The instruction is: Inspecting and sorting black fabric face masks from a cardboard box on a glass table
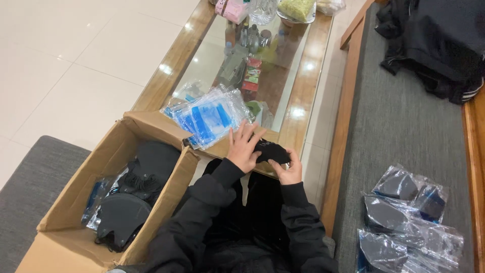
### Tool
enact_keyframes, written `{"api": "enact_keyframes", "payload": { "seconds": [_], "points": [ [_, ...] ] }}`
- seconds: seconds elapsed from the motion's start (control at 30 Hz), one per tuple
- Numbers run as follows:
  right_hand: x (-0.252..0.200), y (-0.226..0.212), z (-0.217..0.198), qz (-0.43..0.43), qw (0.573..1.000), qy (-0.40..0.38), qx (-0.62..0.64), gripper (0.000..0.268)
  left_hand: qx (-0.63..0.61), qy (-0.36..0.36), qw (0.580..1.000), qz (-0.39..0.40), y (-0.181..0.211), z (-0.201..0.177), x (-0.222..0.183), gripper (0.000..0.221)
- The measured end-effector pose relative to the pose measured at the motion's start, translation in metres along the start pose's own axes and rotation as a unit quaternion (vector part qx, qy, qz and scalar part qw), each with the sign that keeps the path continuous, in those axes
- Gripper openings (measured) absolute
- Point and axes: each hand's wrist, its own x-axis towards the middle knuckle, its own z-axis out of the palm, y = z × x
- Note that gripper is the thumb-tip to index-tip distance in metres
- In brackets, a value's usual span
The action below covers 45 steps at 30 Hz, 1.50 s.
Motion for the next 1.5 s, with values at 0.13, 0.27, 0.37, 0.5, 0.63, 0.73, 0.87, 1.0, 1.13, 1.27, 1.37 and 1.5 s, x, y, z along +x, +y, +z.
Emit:
{"api": "enact_keyframes", "payload": {
  "seconds": [0.13,0.27,0.37,0.5,0.63,0.73,0.87,1.0,1.13,1.27,1.37,1.5],
  "points": [
    [-0.005,-0.009,0.001,0.044,0.998,-0.033,-0.007,0.046,-0.038,-0.072,0.997,-0.019,-0.003,0.021,-0.001,0.064],
    [-0.006,0.006,-0.001,0.029,0.996,-0.022,0.08,0.052,-0.04,-0.068,0.997,0.024,0.011,0.013,-0.004,0.068],
    [-0.004,0.011,-0.002,0.021,0.993,-0.029,0.112,0.055,-0.015,-0.055,0.998,0.035,0.008,0.015,-0.005,0.081],
    [-0.001,0.028,0.004,0.014,0.993,-0.029,0.11,0.049,-0.045,-0.052,0.997,0.033,0.013,0.023,-0.008,0.081],
    [-0.002,0.029,0.001,0.0,0.992,-0.042,0.119,0.049,-0.029,-0.039,0.997,0.065,0.005,0.034,-0.007,0.073],
    [0.002,0.026,0.002,-0.02,0.995,-0.043,0.09,0.059,0.024,-0.021,0.998,0.05,0.001,0.038,-0.005,0.082],
    [-0.001,0.036,0.003,-0.011,0.991,-0.045,0.129,0.046,-0.012,0.004,0.997,0.075,0.014,0.032,-0.009,0.077],
    [-0.002,0.026,0.002,-0.029,0.991,-0.048,0.125,0.046,0.018,0.004,0.995,0.094,0.014,0.03,-0.011,0.076],
    [-0.001,0.02,0.003,-0.024,0.993,-0.038,0.111,0.043,0.003,0.0,0.996,0.094,0.021,0.023,-0.009,0.082],
    [-0.003,0.003,0.005,-0.046,0.99,-0.041,0.127,0.042,0.032,0.006,0.993,0.116,0.026,0.021,-0.01,0.082],
    [-0.006,-0.002,0.006,-0.046,0.99,-0.042,0.126,0.042,0.05,0.016,0.992,0.115,0.025,0.023,-0.012,0.087],
    [-0.001,0.023,0.001,-0.029,0.991,-0.033,0.125,0.042,0.077,0.016,0.99,0.12,0.029,0.021,-0.011,0.091]
  ]
}}
